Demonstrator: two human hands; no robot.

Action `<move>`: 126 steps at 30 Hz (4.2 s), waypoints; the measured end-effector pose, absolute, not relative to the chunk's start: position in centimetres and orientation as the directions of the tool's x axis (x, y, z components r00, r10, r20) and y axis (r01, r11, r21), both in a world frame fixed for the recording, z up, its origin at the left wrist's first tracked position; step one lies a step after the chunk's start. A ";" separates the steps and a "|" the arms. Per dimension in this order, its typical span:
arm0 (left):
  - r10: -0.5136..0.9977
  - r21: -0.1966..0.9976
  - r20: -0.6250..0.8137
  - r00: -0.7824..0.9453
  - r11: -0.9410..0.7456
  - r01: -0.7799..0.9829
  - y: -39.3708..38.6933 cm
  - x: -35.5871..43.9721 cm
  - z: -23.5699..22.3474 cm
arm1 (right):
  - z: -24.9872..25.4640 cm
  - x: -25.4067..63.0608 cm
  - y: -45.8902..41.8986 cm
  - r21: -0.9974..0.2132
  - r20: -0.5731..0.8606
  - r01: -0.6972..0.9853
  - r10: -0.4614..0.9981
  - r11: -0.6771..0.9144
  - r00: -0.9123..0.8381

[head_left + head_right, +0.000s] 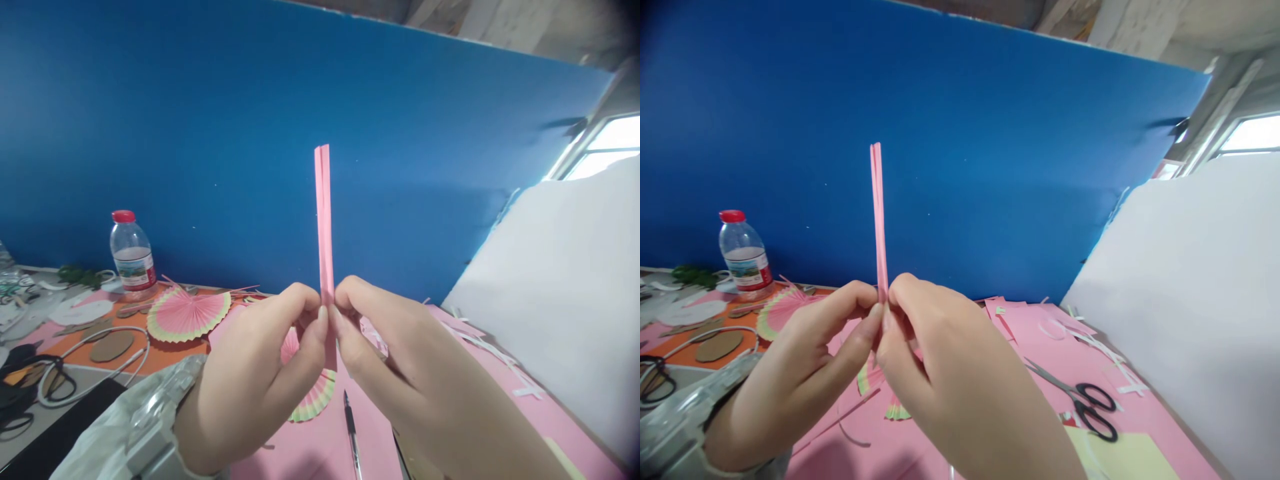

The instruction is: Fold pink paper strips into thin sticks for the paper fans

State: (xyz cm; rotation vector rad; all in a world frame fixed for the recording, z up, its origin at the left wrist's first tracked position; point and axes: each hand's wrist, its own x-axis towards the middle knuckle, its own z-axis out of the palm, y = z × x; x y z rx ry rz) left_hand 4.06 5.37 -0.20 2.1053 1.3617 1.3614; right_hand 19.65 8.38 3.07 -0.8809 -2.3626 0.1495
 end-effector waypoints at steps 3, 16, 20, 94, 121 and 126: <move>0.830 0.661 0.549 0.102 -0.506 0.554 5.3 4.1 -0.2 | 3.1 19.7 8.4 -0.281 0.513 0.539 0.599 0.794 -0.615; 0.786 0.543 0.613 0.084 -0.496 0.678 5.1 4.2 -0.1 | 3.1 19.9 8.3 -0.224 0.516 0.516 0.550 0.826 -0.656; 0.735 0.406 0.671 0.103 -0.479 0.778 5.2 4.2 -0.3 | 3.0 19.6 8.3 -0.201 0.543 0.525 0.540 0.827 -0.644; 0.909 0.614 0.304 0.285 -0.415 0.671 5.6 2.9 0.6 | 3.2 20.5 9.5 -0.421 0.331 0.386 0.535 0.821 -0.777; 0.916 0.783 0.306 0.259 -0.397 0.479 4.7 3.6 0.6 | 2.1 19.5 11.6 -0.904 0.395 -0.145 0.653 0.402 -0.646; 0.913 0.753 0.313 0.261 -0.406 0.518 4.7 4.0 0.4 | 2.1 19.0 11.5 -0.892 0.453 -0.312 0.647 0.328 -0.614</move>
